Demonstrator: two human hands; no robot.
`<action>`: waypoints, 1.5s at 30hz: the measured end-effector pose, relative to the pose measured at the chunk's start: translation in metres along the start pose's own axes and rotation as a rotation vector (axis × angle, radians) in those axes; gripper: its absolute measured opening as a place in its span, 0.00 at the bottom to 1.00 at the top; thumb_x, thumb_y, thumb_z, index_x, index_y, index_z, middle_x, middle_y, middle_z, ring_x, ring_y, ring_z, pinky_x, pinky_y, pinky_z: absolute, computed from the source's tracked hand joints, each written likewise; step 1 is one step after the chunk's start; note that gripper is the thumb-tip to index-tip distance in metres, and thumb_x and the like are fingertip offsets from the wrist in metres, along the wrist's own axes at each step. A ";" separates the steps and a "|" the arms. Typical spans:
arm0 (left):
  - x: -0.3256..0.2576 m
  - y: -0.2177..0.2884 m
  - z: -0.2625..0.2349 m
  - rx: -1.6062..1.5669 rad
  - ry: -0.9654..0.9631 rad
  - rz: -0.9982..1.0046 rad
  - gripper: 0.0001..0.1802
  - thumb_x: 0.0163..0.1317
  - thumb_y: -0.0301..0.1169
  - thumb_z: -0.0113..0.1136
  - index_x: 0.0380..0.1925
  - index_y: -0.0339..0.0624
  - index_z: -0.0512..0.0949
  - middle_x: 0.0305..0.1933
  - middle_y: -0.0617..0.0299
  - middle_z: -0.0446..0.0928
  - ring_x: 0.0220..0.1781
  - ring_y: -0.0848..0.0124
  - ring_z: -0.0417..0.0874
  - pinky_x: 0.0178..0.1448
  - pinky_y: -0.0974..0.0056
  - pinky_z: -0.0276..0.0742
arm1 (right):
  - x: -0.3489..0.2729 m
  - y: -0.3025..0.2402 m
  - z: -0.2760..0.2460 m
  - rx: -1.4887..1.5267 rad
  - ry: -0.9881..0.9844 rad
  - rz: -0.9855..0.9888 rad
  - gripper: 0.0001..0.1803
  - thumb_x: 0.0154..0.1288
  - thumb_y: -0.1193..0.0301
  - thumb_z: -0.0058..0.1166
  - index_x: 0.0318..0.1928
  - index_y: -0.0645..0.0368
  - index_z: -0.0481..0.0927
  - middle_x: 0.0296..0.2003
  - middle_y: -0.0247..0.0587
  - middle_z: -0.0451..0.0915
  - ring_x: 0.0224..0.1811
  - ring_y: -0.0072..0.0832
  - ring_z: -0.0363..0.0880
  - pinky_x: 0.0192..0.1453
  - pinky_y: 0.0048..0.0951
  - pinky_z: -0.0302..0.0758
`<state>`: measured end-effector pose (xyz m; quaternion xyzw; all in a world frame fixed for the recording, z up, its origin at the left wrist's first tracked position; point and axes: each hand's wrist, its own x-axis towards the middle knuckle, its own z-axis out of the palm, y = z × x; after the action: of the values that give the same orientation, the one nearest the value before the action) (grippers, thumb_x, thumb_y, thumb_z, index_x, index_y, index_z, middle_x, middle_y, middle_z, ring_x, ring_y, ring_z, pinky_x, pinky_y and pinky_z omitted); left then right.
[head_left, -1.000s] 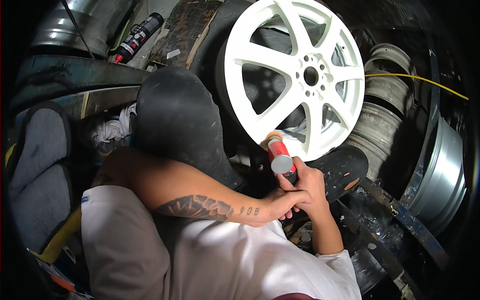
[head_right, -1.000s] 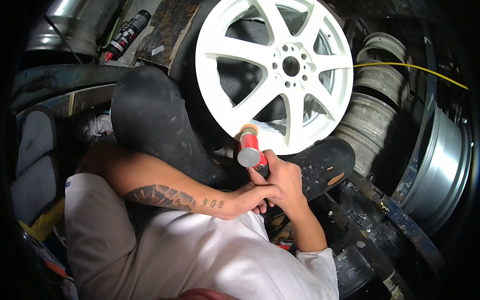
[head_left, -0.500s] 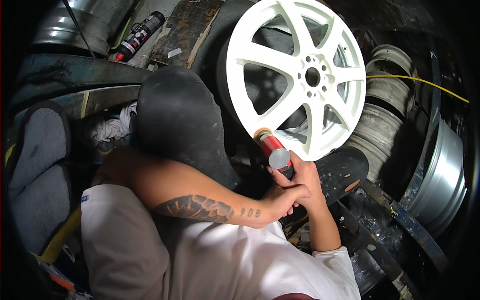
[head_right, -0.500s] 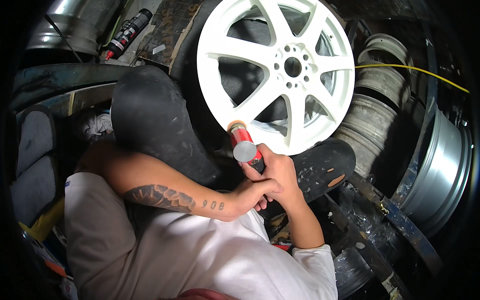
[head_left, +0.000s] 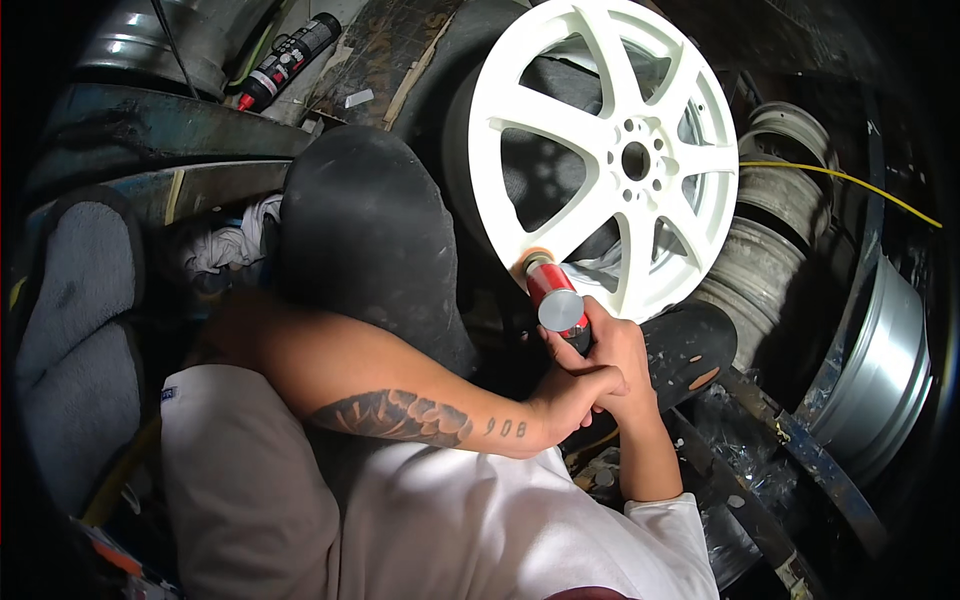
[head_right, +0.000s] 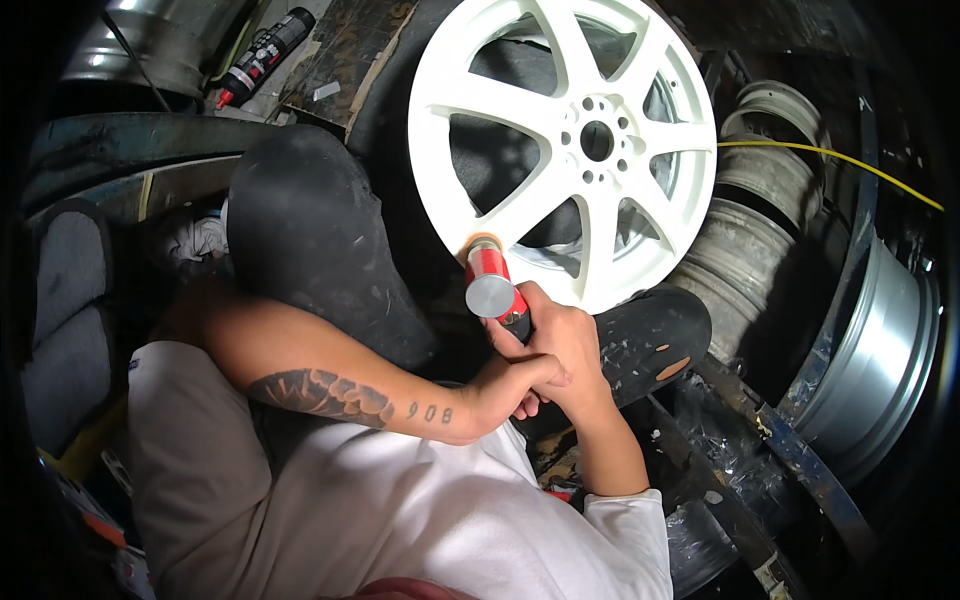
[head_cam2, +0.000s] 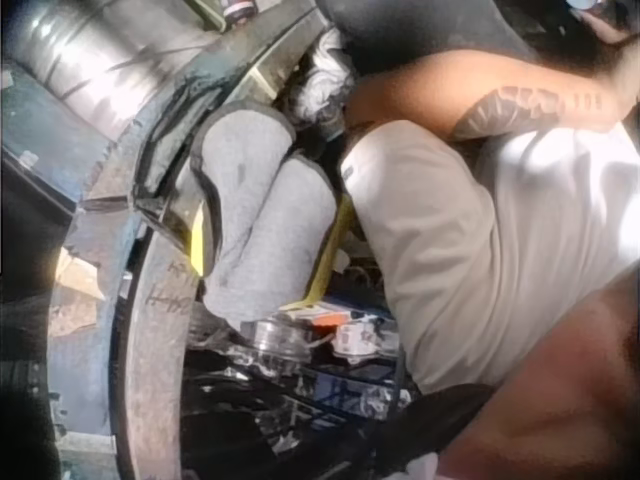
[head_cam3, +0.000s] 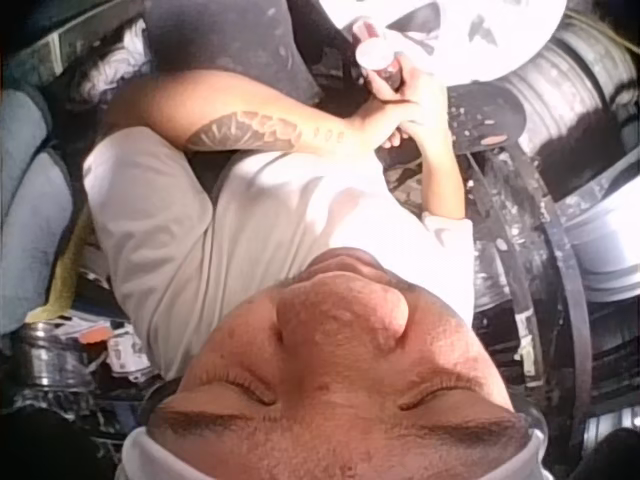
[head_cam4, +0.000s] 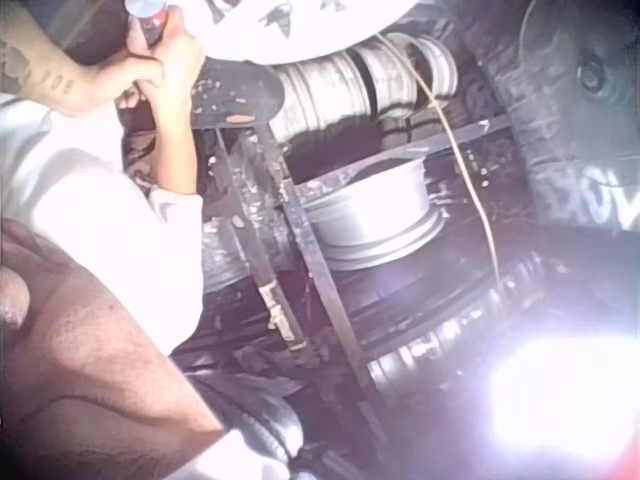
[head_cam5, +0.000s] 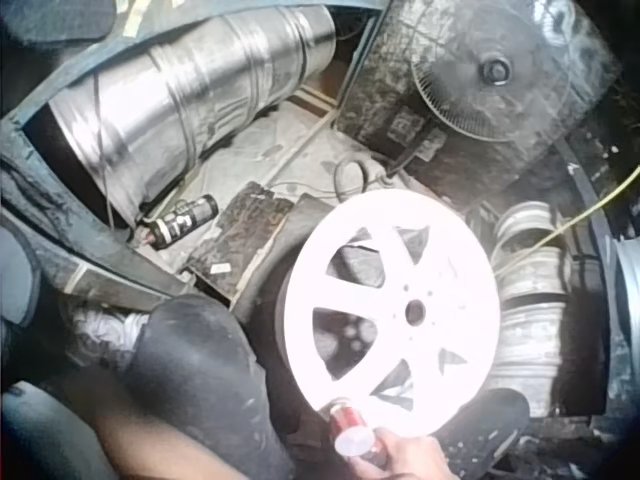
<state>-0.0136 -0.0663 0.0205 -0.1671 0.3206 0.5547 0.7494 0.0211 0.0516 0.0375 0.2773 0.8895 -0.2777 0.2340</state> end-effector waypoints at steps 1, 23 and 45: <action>0.001 -0.001 -0.001 -0.006 0.019 0.014 0.23 0.56 0.48 0.68 0.38 0.40 0.75 0.31 0.64 0.72 0.26 0.76 0.73 0.32 0.68 0.70 | 0.001 0.001 0.001 0.004 0.013 -0.013 0.23 0.64 0.51 0.68 0.42 0.59 0.83 0.18 0.51 0.80 0.23 0.50 0.85 0.31 0.43 0.81; 0.001 -0.003 -0.005 0.042 -0.040 -0.074 0.22 0.58 0.51 0.66 0.36 0.43 0.78 0.34 0.62 0.76 0.31 0.75 0.77 0.37 0.68 0.71 | 0.000 -0.004 -0.004 -0.035 0.004 -0.039 0.22 0.63 0.51 0.68 0.41 0.58 0.83 0.20 0.50 0.82 0.23 0.50 0.85 0.31 0.42 0.80; 0.006 -0.003 -0.010 0.047 -0.087 -0.015 0.26 0.60 0.55 0.67 0.39 0.43 0.78 0.35 0.64 0.76 0.33 0.76 0.78 0.37 0.69 0.72 | 0.012 -0.001 -0.001 -0.033 0.045 -0.112 0.23 0.62 0.51 0.70 0.41 0.58 0.84 0.20 0.49 0.82 0.24 0.50 0.84 0.33 0.43 0.80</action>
<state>-0.0125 -0.0688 0.0084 -0.1275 0.2996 0.5481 0.7704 0.0114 0.0560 0.0314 0.2292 0.9132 -0.2693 0.2026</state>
